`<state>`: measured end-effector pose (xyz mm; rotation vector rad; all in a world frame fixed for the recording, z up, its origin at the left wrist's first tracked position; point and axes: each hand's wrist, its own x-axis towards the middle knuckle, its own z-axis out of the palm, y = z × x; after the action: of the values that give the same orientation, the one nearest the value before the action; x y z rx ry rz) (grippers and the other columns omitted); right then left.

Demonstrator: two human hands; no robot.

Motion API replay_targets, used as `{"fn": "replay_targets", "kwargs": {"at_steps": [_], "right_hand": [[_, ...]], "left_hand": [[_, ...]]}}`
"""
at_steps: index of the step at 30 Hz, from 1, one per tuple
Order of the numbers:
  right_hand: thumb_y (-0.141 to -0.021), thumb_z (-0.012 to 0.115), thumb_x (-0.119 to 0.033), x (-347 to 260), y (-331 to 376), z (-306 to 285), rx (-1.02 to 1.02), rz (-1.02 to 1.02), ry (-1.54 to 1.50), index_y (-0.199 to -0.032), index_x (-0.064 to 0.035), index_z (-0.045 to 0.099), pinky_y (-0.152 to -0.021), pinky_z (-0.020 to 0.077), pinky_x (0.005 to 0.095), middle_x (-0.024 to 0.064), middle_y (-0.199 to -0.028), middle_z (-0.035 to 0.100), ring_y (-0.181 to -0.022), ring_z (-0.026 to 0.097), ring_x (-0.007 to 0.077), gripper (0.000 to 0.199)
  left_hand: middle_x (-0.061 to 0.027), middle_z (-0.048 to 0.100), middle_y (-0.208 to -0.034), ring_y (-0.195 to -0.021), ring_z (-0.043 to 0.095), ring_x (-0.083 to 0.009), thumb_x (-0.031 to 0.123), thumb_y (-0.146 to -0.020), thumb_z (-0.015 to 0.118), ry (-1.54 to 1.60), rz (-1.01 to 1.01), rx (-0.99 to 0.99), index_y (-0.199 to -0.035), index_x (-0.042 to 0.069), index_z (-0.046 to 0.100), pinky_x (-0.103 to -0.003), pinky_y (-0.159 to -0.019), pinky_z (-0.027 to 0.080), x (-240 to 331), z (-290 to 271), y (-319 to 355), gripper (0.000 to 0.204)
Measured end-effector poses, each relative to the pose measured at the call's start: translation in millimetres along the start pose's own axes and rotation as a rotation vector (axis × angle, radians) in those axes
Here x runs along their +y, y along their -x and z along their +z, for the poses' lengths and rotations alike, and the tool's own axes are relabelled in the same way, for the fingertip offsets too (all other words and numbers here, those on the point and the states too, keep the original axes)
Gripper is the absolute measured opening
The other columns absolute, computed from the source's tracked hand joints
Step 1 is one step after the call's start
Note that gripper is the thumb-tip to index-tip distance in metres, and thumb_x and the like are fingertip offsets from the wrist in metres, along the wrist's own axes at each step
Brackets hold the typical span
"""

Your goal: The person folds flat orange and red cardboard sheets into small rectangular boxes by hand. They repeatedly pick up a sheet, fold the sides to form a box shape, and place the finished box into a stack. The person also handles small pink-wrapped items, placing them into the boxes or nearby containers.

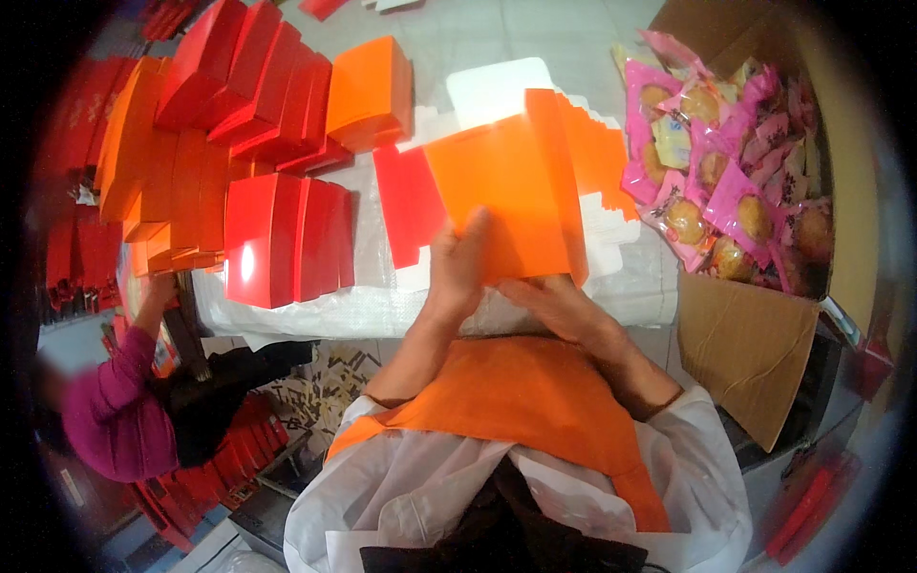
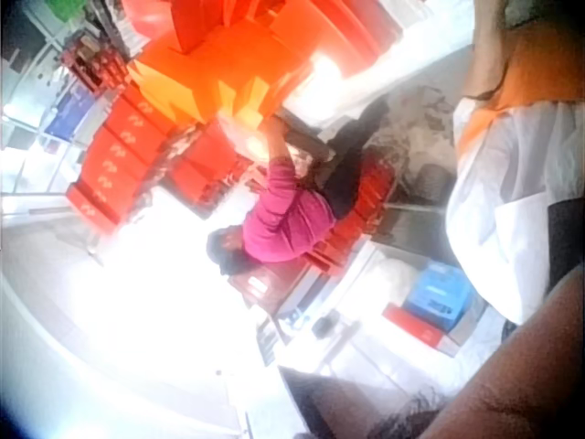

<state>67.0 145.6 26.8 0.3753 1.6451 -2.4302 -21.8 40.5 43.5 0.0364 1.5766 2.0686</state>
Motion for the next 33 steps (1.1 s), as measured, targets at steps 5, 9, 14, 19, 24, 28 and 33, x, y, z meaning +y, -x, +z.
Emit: {"fn": "replay_targets", "kwargs": {"at_steps": [5, 9, 14, 19, 24, 28, 33], "right_hand": [[-0.088, 0.048, -0.012, -29.2, 32.2, 3.4, -0.359, 0.155, 0.201, -0.11, 0.0006, 0.05, -0.074, 0.0453, 0.0267, 0.0105, -0.11, 0.054, -0.09, 0.054, 0.0149, 0.025], [-0.087, 0.049, -0.009, -47.7, 38.3, -28.8, -0.017, -0.459, 0.293, -0.11, 0.0009, 0.05, -0.078, 0.0453, 0.0268, 0.0108, -0.109, 0.055, -0.093, 0.055, 0.0153, 0.025], [-0.083, 0.054, -0.006, -52.5, -13.1, -21.6, 0.319, -0.552, 0.635, -0.105, -0.0012, 0.052, -0.083, 0.0409, 0.0245, 0.0071, -0.106, 0.055, -0.097, 0.052, 0.0142, 0.022], [-0.084, 0.049, -0.009, -32.0, -10.4, -16.3, -0.008, -0.383, 0.583, -0.082, -0.0012, 0.056, -0.081, 0.0402, 0.0279, 0.0094, -0.099, 0.056, -0.094, 0.052, 0.0172, 0.011], [-0.085, 0.047, -0.01, -20.5, -5.8, -26.0, 0.038, -0.263, 0.575, -0.073, 0.0001, 0.054, -0.067, 0.0412, 0.0253, 0.0084, -0.085, 0.059, -0.078, 0.054, 0.0157, 0.017], [-0.083, 0.051, -0.007, -12.5, -2.6, -32.3, -0.008, -0.293, 0.476, -0.075, 0.0029, 0.057, -0.065, 0.0417, 0.0245, 0.0063, -0.082, 0.06, -0.074, 0.053, 0.0119, 0.014], [-0.081, 0.051, -0.001, 2.1, -14.8, -0.2, 0.313, -0.572, 0.194, -0.098, 0.0012, 0.053, -0.082, 0.0395, 0.0258, 0.0087, -0.11, 0.053, -0.096, 0.049, 0.0143, 0.017]], "left_hand": [[-0.0082, 0.056, -0.094, -0.083, 0.05, -0.0123, 0.023, -0.091, 0.045, 0.0, 0.1, 0.119, -0.106, -0.004, 0.049, -0.028, -0.072, 0.043, 3.3, -27.2, 1.0, 0.031], [-0.015, 0.051, -0.11, -0.097, 0.05, -0.0214, 0.023, -0.09, 0.047, -0.42, 0.054, 0.028, -0.118, -0.005, 0.039, -0.032, -0.082, 0.041, 1.3, -36.9, 26.2, 0.041], [-0.0213, 0.034, -0.13, -0.12, 0.037, -0.0272, 0.013, -0.087, 0.047, -0.378, 0.207, -0.161, -0.134, -0.004, 0.013, -0.032, -0.096, 0.033, -26.8, -26.1, 58.4, 0.061], [-0.0217, 0.03, -0.134, -0.116, 0.041, -0.0258, 0.009, -0.086, 0.046, -0.572, 0.286, -0.247, -0.137, -0.001, 0.006, -0.033, -0.093, 0.036, -35.1, -50.8, 52.9, 0.066], [-0.017, 0.042, -0.126, -0.099, 0.052, -0.0212, 0.008, -0.083, 0.049, -0.264, 0.182, -0.217, -0.133, 0.001, 0.026, -0.028, -0.079, 0.045, -24.4, -46.3, 45.3, 0.056], [-0.0129, 0.045, -0.122, -0.099, 0.052, -0.0193, 0.007, -0.081, 0.052, -0.501, 0.262, -0.264, -0.11, 0.0, 0.05, -0.028, -0.077, 0.046, -26.1, -56.4, 28.4, 0.03], [-0.0131, 0.048, -0.116, -0.102, 0.051, -0.0192, 0.004, -0.079, 0.056, -0.391, 0.211, -0.235, -0.092, 0.001, 0.053, -0.03, -0.083, 0.044, -31.5, -62.1, 22.3, 0.013]]}}
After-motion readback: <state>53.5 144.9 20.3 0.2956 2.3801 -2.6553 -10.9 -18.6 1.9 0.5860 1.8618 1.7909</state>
